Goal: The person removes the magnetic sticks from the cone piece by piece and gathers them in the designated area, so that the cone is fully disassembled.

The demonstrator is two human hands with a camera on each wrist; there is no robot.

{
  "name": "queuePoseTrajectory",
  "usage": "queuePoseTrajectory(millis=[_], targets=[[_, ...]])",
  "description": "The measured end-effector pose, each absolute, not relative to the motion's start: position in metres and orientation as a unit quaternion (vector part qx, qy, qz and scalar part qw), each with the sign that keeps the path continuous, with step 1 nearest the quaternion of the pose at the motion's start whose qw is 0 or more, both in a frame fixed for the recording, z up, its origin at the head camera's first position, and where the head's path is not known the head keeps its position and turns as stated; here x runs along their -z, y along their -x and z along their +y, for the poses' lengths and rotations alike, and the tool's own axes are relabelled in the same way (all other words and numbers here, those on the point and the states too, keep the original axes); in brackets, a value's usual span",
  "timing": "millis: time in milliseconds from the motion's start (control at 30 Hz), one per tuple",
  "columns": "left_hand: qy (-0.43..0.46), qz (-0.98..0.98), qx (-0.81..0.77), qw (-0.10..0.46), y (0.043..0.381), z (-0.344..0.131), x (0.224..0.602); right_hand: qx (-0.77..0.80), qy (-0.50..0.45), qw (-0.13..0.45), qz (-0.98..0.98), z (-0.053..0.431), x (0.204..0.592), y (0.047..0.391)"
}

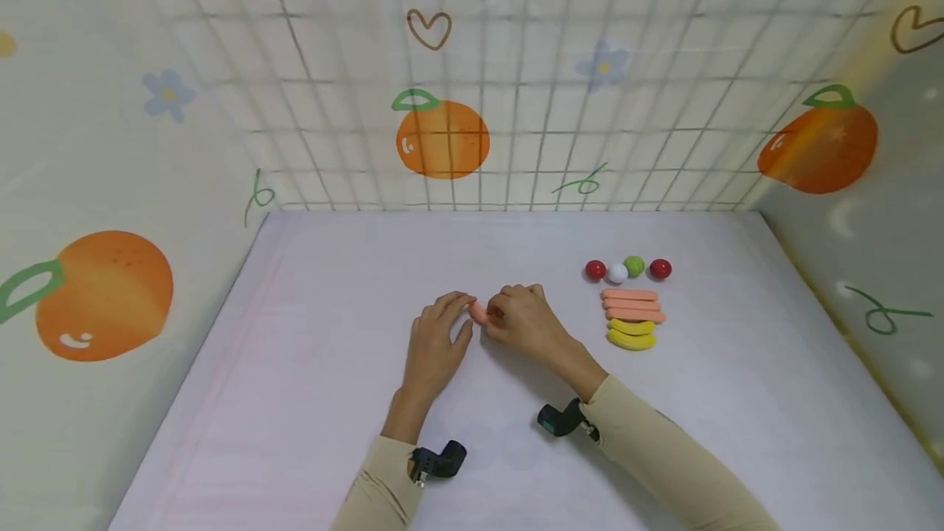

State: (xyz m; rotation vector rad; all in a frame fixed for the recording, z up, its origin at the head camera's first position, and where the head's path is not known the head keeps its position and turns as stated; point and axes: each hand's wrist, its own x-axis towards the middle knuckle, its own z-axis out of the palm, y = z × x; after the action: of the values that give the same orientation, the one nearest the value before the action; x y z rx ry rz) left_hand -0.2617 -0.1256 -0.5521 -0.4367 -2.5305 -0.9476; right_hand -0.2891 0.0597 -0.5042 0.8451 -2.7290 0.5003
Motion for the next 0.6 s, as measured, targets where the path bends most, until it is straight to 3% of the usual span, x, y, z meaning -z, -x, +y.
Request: queuePoseTrajectory(millis=[233,600], targets=[[0.156,-0.908,0.331,0.204,0.263,-0.127,0.553,-0.185,-0.294,0.134,-0.928,0.086,0.489,0.282],[0.167,-0.91,0.321,0.202,0.262,-0.124,0.554,-0.233,-0.326,0.201,-0.894,0.153,0.464,0.26]])
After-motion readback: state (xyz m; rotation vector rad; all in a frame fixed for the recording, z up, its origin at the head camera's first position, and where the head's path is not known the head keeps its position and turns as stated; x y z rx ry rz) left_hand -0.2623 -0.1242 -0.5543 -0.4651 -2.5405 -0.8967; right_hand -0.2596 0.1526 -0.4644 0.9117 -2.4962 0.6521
